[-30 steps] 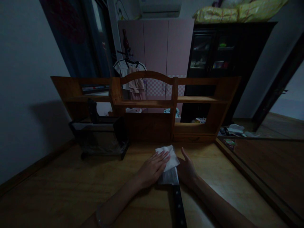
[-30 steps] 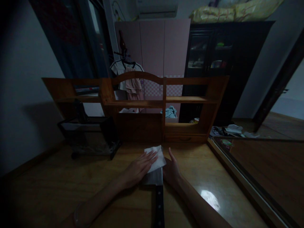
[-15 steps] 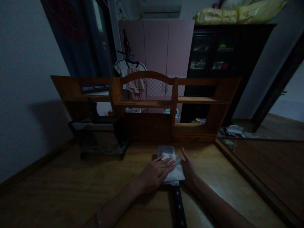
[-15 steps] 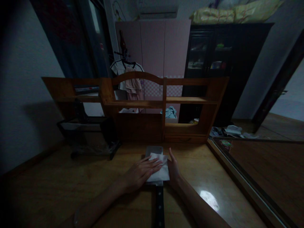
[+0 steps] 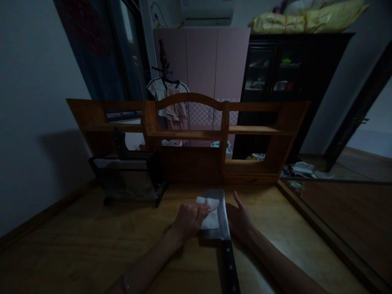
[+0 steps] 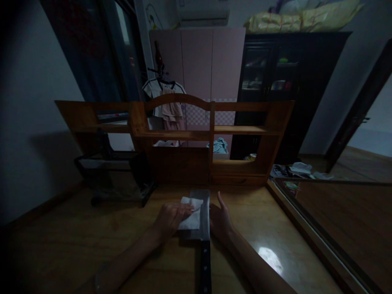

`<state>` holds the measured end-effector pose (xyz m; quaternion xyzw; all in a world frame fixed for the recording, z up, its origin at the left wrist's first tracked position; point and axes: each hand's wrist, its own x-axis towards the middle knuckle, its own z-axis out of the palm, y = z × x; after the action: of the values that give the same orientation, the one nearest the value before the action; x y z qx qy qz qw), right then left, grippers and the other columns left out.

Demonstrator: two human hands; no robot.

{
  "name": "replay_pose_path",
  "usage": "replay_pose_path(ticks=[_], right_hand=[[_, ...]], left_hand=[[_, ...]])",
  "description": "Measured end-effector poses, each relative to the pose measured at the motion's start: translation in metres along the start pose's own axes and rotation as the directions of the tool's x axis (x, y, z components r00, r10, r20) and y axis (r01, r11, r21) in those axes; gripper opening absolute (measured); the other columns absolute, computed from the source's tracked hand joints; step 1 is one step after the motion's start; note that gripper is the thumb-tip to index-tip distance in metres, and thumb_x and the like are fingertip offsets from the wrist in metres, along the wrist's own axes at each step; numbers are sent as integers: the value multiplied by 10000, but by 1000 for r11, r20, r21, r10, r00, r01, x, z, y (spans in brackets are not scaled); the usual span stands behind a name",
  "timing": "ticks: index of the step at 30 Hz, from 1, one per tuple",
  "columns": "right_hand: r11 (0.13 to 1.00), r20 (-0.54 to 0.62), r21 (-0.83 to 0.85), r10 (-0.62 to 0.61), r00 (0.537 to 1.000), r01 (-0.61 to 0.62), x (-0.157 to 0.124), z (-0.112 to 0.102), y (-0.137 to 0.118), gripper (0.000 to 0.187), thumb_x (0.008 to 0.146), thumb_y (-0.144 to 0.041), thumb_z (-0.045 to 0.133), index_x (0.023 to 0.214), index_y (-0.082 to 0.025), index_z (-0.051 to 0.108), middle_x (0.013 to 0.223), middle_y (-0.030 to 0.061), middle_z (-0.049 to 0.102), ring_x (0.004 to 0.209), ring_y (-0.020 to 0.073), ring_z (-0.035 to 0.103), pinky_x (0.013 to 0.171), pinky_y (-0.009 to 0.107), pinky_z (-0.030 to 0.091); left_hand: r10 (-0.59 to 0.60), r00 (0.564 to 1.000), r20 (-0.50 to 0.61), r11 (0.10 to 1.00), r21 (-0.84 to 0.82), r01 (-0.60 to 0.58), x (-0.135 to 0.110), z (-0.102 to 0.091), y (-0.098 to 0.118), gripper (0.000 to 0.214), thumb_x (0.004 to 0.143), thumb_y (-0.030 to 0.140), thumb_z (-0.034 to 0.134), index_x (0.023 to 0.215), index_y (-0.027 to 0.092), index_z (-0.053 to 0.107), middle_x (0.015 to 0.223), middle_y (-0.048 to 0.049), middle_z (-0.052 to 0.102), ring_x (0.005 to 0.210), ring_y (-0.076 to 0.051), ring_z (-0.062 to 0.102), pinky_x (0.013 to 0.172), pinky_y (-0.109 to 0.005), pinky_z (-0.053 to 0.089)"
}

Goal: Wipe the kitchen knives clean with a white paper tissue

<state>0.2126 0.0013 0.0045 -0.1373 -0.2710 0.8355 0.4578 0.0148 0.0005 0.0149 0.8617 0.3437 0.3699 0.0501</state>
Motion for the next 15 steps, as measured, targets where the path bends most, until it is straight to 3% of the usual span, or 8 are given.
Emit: replay_pose_path(ticks=[4, 10, 15], right_hand=[[1000, -12, -16, 7, 1000, -7, -1, 3, -1, 616, 884, -615, 353, 1105, -87, 580, 999, 156, 690, 944, 275, 650, 902, 445, 455], [1000, -18, -10, 9, 1000, -9, -1, 5, -3, 621, 887, -611, 349, 1125, -84, 576, 1039, 160, 682, 981, 276, 638, 932, 446, 422], [999, -6, 14, 43, 999, -42, 1, 3, -3, 650, 872, -624, 364, 1133, -69, 582, 1052, 170, 679, 1032, 287, 612, 967, 447, 379]], left_hand=[[-93, 995, 25, 995, -18, 94, 3, 0, 2, 441, 974, 262, 259, 1018, 207, 695, 1102, -52, 684, 1058, -169, 618, 950, -335, 477], [-58, 998, 23, 998, 14, 58, 7, 1, 1, 416, 980, 274, 259, 1132, 204, 640, 1227, -42, 618, 1184, -156, 534, 1040, -338, 410], [-19, 991, 134, 999, 43, 14, 8, 3, -2, 422, 984, 285, 239, 1306, 218, 504, 1388, -26, 470, 1309, -143, 387, 1110, -365, 320]])
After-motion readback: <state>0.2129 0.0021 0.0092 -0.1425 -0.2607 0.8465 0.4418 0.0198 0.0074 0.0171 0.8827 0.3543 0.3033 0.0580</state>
